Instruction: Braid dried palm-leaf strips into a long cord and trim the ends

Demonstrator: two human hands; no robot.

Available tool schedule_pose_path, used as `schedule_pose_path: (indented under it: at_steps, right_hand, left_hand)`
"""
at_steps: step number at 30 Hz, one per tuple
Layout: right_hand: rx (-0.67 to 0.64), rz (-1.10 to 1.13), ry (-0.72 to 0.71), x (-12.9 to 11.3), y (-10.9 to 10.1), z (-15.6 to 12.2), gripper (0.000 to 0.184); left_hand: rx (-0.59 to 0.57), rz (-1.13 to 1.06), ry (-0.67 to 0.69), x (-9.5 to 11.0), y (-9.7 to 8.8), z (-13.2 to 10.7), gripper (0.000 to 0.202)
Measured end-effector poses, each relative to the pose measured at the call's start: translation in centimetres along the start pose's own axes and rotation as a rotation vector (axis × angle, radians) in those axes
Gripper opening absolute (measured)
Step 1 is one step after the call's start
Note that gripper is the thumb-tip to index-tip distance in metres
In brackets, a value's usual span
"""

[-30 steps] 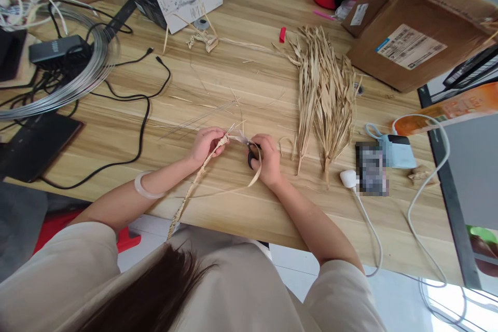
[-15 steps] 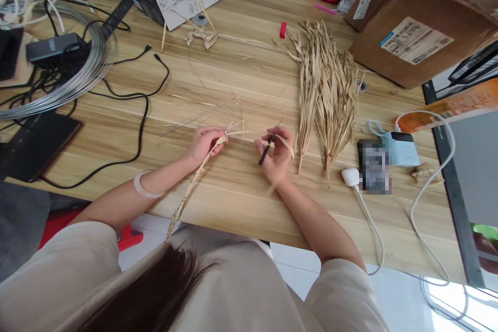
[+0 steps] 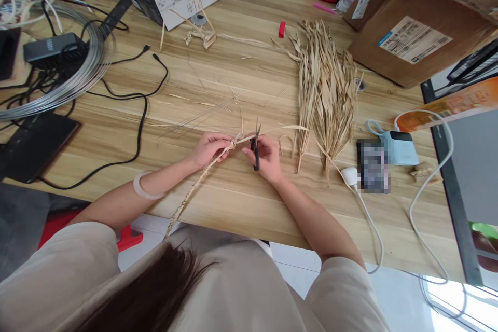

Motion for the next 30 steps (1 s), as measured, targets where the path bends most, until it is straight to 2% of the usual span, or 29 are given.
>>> schedule_pose_path:
  at_steps: [4, 11, 18, 24, 30]
  right_hand:
    - [-0.036, 0.008, -0.072, -0.1, 0.4, -0.2, 0.026]
    - [-0.085, 0.042, -0.169, -0.7, 0.4, -0.2, 0.022]
    - [-0.067, -0.039, -0.158, -0.6, 0.5, -0.7, 0.020]
    - [-0.118, -0.128, -0.180, -0.3, 0.4, -1.2, 0.012]
    - [-0.092, -0.162, -0.236, -0.3, 0.5, -1.3, 0.011]
  left_hand:
    - [-0.093, 0.025, -0.043, -0.5, 0.3, -0.1, 0.026]
    - [-0.098, 0.039, -0.012, -0.4, 0.5, -0.2, 0.029]
    - [0.003, -0.009, -0.028, -0.3, 0.6, -0.3, 0.022]
    - [0.057, -0.046, -0.009, -0.2, 0.6, -0.2, 0.019]
    - [0.044, -0.135, -0.123, -0.3, 0.5, 0.0, 0.014]
Point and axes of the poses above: each hand's wrist, its own z-axis towards the middle knuckle, its own y-axis out of the palm, x = y × z, the point moved 2 cm from there along z, towards the middle knuckle
